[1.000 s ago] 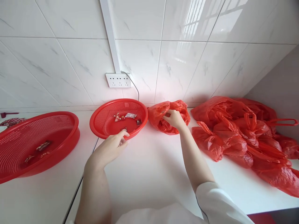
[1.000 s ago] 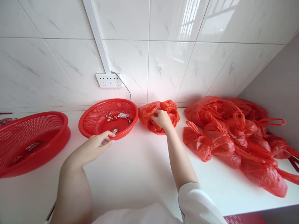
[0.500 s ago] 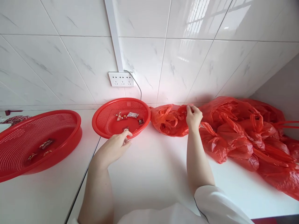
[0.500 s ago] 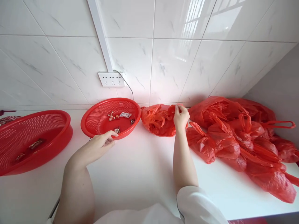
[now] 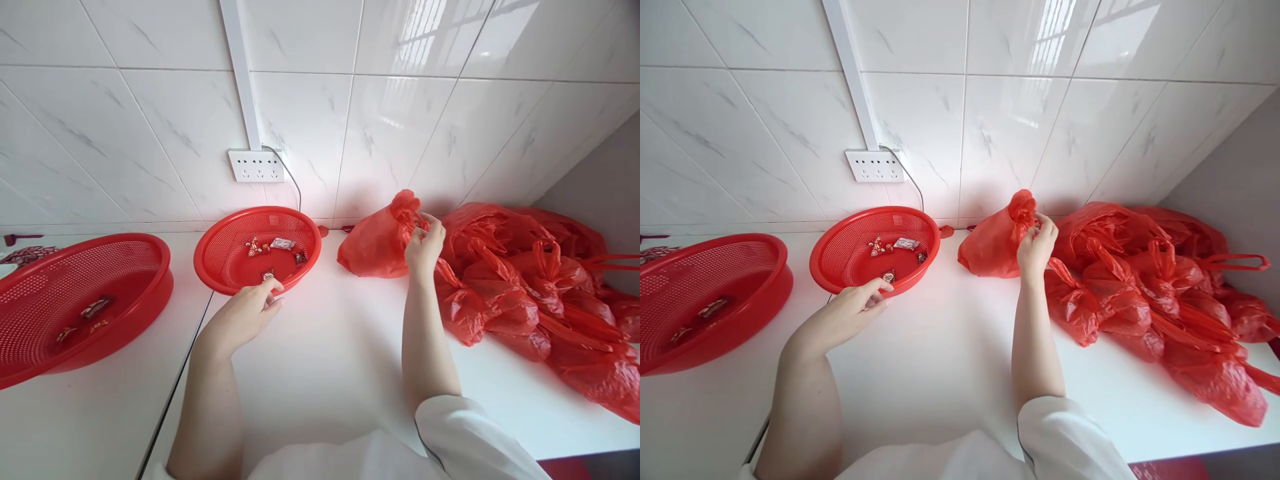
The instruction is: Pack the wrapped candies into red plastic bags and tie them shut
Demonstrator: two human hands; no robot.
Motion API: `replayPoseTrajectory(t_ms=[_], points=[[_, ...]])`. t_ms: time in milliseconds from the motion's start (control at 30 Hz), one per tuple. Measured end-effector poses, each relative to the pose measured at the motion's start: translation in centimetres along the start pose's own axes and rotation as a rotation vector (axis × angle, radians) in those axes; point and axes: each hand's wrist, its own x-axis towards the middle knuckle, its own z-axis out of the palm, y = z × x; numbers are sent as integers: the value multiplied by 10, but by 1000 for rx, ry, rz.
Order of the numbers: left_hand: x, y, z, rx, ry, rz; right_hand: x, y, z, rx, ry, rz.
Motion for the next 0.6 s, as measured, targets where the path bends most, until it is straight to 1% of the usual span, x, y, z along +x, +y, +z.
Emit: replayPoseTrajectory(t_ms=[33, 67, 100, 167, 233, 267, 300, 333, 433, 467, 500, 533, 600], points=[[0, 0, 0, 3, 0, -2, -1, 3, -1, -100, 20, 27], [1, 0, 0, 7, -2, -2, -1, 7, -2, -155, -1, 85], [1, 0, 0, 10, -5, -3, 0, 10, -2, -180, -66, 155], [2, 0, 1, 15, -8, -6, 1, 15, 0, -168, -250, 262], [2, 2, 1, 20, -10, -6, 2, 14, 2, -106, -401, 278], [2, 2, 1, 21, -8, -5, 2, 13, 3, -73, -444, 261], [2, 2, 1, 22, -6, -3, 3, 11, 4, -55, -454, 231], [2, 3, 1, 21, -3, -1, 3, 9, 5, -58, -421, 184], [2, 3, 2, 13, 2, -2, 3, 8, 7, -191, -216, 5], [2, 3, 2, 11, 0, -4, 2, 10, 8, -257, -201, -23], [2, 3, 2, 12, -2, -6, 1, 13, 9, -319, -241, -8], [2, 3, 2, 16, -4, -8, 0, 18, 11, -368, -317, 39], [3, 3, 1, 30, -9, -13, -1, 27, 13, -434, -463, 168]])
